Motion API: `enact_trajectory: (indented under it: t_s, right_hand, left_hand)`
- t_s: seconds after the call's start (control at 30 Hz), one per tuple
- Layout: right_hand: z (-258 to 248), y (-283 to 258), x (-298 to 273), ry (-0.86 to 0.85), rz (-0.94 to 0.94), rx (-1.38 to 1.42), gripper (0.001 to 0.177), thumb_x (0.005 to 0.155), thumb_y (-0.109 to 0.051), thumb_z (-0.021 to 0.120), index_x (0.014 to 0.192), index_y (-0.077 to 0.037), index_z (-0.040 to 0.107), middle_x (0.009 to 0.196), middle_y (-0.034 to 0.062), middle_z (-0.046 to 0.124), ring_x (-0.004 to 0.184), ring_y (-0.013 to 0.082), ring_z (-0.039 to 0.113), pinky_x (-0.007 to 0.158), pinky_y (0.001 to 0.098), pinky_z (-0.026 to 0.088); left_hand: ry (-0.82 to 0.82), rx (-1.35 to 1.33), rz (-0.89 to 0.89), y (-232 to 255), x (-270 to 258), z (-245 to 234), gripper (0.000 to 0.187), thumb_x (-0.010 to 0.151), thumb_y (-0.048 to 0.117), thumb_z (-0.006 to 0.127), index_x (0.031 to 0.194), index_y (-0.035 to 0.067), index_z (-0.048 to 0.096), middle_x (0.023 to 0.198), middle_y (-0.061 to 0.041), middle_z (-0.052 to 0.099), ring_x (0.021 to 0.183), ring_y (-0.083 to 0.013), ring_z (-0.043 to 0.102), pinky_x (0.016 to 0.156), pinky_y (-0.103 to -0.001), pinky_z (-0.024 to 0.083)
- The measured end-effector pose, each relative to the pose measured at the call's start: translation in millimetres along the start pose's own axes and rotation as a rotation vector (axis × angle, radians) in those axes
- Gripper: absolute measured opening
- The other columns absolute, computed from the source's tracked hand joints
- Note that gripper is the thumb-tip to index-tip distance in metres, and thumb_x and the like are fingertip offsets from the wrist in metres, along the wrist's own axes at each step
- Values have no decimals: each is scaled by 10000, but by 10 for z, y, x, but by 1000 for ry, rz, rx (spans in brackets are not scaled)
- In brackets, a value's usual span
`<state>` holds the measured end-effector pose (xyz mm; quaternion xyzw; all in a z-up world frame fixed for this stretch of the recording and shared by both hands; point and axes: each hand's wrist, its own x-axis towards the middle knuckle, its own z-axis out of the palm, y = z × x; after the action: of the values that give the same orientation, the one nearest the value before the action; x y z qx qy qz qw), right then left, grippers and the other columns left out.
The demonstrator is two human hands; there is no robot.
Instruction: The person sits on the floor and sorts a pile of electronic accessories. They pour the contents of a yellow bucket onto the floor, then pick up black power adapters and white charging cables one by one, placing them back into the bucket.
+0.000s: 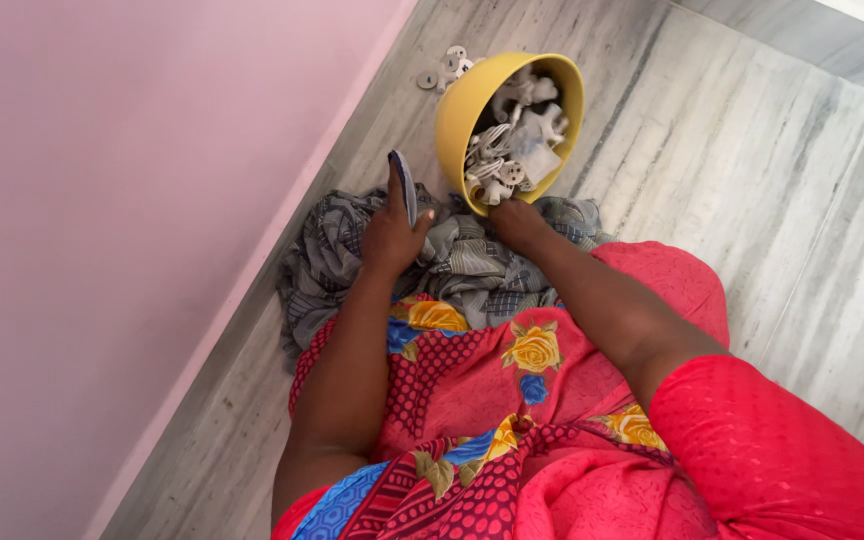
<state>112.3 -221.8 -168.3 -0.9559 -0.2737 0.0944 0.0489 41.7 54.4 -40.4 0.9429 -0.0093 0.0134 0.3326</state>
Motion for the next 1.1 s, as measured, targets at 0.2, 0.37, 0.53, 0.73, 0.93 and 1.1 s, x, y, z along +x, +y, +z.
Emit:
enact_trajectory:
  t_s: [0.2, 0.37, 0.53, 0.73, 0.93, 1.1]
  right_hand:
    - [-112, 41, 42, 189, 21, 78, 248, 836, -85, 647, 1057, 25, 674, 1002, 268, 700, 928, 438, 690, 801, 514, 568]
    - [-478, 107, -75, 386, 101, 318, 166, 934, -97, 626, 1066, -1, 659, 1021, 264, 681, 934, 487, 646, 807, 556, 528]
    - [-904, 55, -164, 705, 92, 449, 219, 1024, -153, 610, 1152, 12, 676, 997, 272, 674, 913, 491, 644, 790, 544, 510]
    - [-1307, 68, -259, 883, 260, 780, 264, 1109, -200, 548, 1190, 4, 694, 877, 141, 712, 809, 233, 662, 740, 372, 512]
    - [-1446, 366, -386, 1041, 353, 799, 249, 1122, -160, 550, 1057, 19, 711, 865, 63, 700, 784, 121, 609, 731, 288, 503]
    - [-1468, 691, -376, 1077, 555, 1093, 242, 1109, -131, 554, 926, -3, 647, 811, 17, 606, 731, 100, 500, 682, 284, 468]
  left_hand:
    - [-64, 34, -15, 61, -26, -46, 1103, 909, 410, 736, 1636, 234, -75, 980, -311, 728, 842, -491, 720, 716, -575, 574]
    - [-109, 47, -33, 74, 10, -83, 1092, 913, 427, 725, 1646, 229, -59, 995, -300, 731, 853, -486, 721, 719, -576, 576]
    - [-104, 68, 7, 68, 20, -95, 1096, 895, 433, 734, 1635, 217, -45, 1019, -298, 728, 870, -488, 717, 742, -578, 578]
    - [-133, 66, 10, 102, 9, -144, 1102, 904, 430, 727, 1639, 207, -62, 1010, -298, 727, 861, -484, 720, 734, -581, 579]
    - [-151, 64, 4, 134, -18, -199, 1095, 908, 449, 731, 1642, 228, -52, 984, -282, 736, 847, -475, 724, 708, -578, 578]
    - [-173, 81, -11, 146, -26, -219, 1091, 915, 470, 722, 1638, 235, -60, 995, -272, 737, 843, -457, 730, 691, -560, 584]
